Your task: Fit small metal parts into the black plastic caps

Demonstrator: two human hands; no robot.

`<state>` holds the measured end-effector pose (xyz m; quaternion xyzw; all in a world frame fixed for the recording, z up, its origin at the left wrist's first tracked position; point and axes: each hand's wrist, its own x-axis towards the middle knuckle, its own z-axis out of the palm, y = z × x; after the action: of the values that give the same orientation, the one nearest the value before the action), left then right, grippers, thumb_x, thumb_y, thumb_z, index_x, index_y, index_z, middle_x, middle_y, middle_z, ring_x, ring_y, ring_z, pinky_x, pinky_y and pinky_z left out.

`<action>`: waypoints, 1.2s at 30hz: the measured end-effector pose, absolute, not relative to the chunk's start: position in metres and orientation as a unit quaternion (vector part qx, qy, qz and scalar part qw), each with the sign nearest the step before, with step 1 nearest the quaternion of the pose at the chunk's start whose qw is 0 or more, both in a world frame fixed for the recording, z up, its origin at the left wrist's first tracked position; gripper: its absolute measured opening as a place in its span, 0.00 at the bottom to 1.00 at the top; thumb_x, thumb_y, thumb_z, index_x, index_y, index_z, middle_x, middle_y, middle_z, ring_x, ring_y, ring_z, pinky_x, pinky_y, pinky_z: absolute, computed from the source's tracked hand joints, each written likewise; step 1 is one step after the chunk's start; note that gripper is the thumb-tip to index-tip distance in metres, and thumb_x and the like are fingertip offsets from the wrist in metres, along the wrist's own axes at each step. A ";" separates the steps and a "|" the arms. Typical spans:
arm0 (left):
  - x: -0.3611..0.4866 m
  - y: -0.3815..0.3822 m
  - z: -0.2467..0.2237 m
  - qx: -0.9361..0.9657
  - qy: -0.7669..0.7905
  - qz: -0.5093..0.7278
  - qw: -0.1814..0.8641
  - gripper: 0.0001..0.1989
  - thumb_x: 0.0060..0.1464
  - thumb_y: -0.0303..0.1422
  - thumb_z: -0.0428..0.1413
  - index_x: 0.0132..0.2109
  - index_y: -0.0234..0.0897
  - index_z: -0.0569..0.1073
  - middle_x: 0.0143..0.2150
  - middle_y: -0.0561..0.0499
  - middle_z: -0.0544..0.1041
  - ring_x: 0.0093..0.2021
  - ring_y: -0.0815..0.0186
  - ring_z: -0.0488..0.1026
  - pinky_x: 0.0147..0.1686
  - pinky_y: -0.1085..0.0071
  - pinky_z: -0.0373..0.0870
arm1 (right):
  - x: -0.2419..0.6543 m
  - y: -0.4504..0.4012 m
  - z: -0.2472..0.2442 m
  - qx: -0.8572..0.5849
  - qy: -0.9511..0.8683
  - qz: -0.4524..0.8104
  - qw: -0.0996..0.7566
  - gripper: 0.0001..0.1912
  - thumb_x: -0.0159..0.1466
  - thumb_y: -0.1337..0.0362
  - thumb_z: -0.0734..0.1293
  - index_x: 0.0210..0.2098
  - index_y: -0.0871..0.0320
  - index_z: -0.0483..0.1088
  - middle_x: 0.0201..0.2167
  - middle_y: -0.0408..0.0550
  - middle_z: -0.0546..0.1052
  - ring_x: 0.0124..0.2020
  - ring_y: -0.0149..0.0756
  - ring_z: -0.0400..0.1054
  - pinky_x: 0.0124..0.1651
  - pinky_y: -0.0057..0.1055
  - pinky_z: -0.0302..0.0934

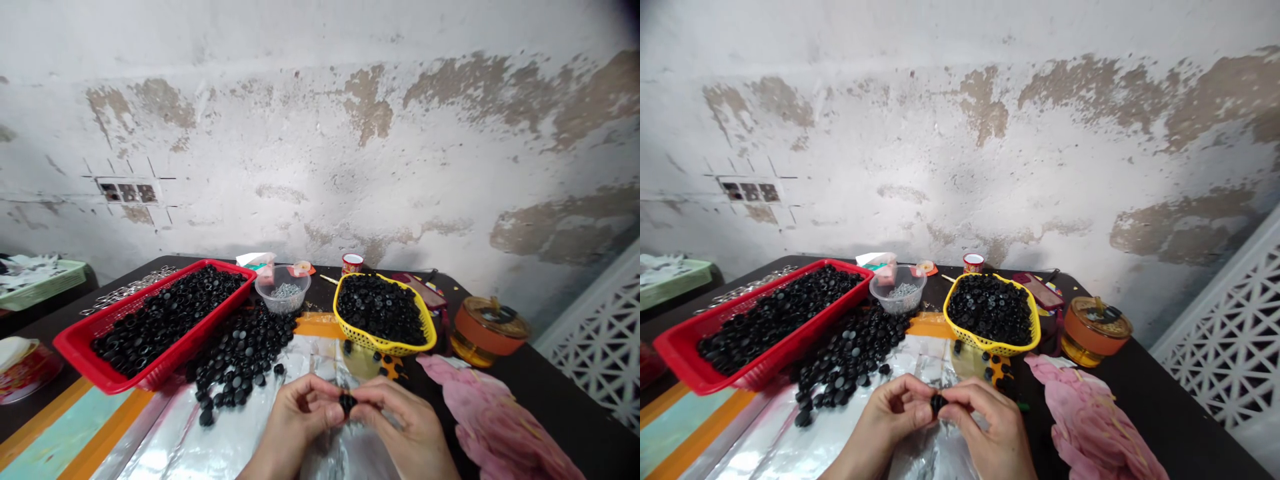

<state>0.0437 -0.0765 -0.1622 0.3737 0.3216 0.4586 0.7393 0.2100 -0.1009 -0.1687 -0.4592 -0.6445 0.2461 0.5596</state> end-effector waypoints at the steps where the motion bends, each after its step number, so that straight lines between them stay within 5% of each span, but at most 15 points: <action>1: 0.044 -0.076 -0.162 0.375 0.321 0.459 0.739 0.13 0.38 0.31 0.71 0.32 0.32 0.78 0.25 0.51 0.79 0.26 0.73 0.71 0.29 0.78 0.63 | 0.210 -0.101 -0.168 -0.459 -0.644 0.246 0.560 0.03 0.59 0.68 0.72 0.32 0.54 0.78 0.29 0.44 0.78 0.31 0.35 0.73 0.35 0.24 0.66; 36: 0.041 -0.076 -0.162 0.403 0.348 0.486 0.693 0.10 0.36 0.30 0.71 0.29 0.32 0.81 0.24 0.49 0.80 0.24 0.71 0.72 0.28 0.77 0.67 | 0.214 -0.102 -0.167 -0.439 -0.714 0.210 0.504 0.03 0.59 0.71 0.70 0.31 0.57 0.74 0.30 0.44 0.79 0.32 0.33 0.75 0.36 0.23 0.68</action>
<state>0.0410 -0.0764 -0.1623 0.4025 0.3480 0.4860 0.6933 0.2144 -0.1018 -0.1669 -0.4387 -0.7141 0.2097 0.5037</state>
